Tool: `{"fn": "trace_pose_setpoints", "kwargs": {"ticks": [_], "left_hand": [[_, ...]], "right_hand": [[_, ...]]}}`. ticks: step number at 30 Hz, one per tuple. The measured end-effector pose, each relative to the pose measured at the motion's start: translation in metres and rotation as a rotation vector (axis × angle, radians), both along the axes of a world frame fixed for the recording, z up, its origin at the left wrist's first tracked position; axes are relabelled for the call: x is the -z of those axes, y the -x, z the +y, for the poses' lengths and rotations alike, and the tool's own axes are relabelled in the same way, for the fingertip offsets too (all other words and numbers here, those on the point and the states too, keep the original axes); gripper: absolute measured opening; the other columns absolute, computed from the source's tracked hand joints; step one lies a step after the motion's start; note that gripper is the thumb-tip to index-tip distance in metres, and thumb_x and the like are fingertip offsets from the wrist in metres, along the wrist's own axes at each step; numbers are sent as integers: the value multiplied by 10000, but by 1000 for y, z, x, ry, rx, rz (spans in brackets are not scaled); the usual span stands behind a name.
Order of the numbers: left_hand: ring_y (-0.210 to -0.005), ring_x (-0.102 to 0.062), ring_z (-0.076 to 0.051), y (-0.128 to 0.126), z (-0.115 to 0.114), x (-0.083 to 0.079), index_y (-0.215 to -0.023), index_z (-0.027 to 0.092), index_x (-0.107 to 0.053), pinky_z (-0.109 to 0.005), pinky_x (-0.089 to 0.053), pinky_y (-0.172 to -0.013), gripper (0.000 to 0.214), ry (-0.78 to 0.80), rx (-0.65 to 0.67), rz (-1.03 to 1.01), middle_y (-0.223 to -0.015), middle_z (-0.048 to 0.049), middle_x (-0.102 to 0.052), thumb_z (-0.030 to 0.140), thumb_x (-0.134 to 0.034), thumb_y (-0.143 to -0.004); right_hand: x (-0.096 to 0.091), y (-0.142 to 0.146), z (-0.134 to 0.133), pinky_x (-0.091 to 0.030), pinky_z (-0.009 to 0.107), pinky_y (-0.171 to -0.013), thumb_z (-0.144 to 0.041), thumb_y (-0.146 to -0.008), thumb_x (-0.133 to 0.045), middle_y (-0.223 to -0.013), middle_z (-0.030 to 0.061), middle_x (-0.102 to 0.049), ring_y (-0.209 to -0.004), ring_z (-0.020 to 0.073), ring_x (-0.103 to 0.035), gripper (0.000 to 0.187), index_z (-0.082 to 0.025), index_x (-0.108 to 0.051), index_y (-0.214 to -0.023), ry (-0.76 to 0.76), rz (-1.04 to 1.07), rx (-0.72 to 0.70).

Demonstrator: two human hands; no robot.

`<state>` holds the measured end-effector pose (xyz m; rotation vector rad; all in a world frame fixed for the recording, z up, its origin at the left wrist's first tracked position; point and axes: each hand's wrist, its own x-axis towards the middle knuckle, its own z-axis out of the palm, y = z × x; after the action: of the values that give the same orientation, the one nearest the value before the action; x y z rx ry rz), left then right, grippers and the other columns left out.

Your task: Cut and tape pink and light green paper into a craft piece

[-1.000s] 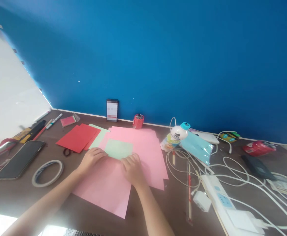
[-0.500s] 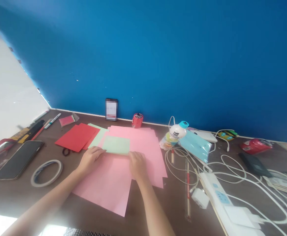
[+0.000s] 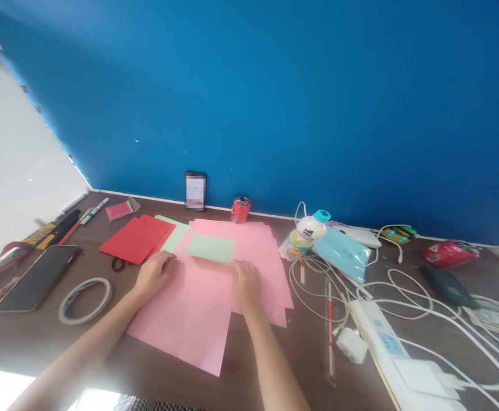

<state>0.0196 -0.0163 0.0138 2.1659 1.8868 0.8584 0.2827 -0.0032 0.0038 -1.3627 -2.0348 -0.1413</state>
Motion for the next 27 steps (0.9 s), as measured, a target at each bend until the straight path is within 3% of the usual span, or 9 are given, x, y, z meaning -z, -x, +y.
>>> {"fn": "trace_pose_setpoints", "kwargs": {"ticks": [3, 7, 11, 15, 19, 27], "left_hand": [[-778, -586, -171, -1, 0, 0, -894, 187, -592, -259, -418, -633, 195, 2, -31, -18, -845, -41, -642, 215, -416, -817], [-765, -590, -202, 1, -2, -8, -933, 183, -606, -331, -397, -733, 225, -57, -115, 140, -813, -64, -653, 225, -428, -804], [-853, -576, -252, 17, -3, -19, -1099, 167, -557, -476, -298, -900, 347, -33, -348, 347, -886, -111, -632, 190, -412, -784], [-948, -517, -335, 38, -1, -22, -1226, 120, -465, -484, -372, -774, 465, 136, -562, 451, -1046, -203, -541, 211, -405, -774], [-1001, -465, -360, 47, 4, -15, -1221, 139, -470, -517, -377, -761, 482, 265, -546, 488, -1064, -198, -509, 229, -429, -749], [-1068, -413, -355, 55, 11, -4, -1247, 188, -457, -459, -446, -726, 436, 220, -492, 407, -1196, -209, -432, 170, -332, -830]], "right_hand": [[1, 4, -1, -425, 336, -740, -130, -869, -346, -862, 78, -655, -828, 210, -572, 276, -175, -605, -953, -12, 12, -36], [3, 11, -3, -426, 312, -708, -183, -884, -361, -806, 59, -651, -772, 189, -584, 245, -183, -605, -902, 33, 12, -80], [4, 14, -5, -420, 293, -688, -185, -870, -392, -767, 40, -648, -730, 171, -577, 213, -187, -605, -852, 66, 16, -111], [3, 17, -6, -415, 287, -680, -168, -855, -404, -753, 37, -645, -716, 167, -567, 203, -186, -604, -829, 63, 17, -124], [3, 18, -6, -411, 287, -665, -164, -849, -402, -739, 39, -643, -701, 170, -563, 203, -189, -601, -814, 52, 26, -130], [4, 18, -7, -421, 291, -662, -172, -848, -403, -744, 40, -648, -710, 172, -581, 203, -194, -602, -816, 53, 40, -122]]}}
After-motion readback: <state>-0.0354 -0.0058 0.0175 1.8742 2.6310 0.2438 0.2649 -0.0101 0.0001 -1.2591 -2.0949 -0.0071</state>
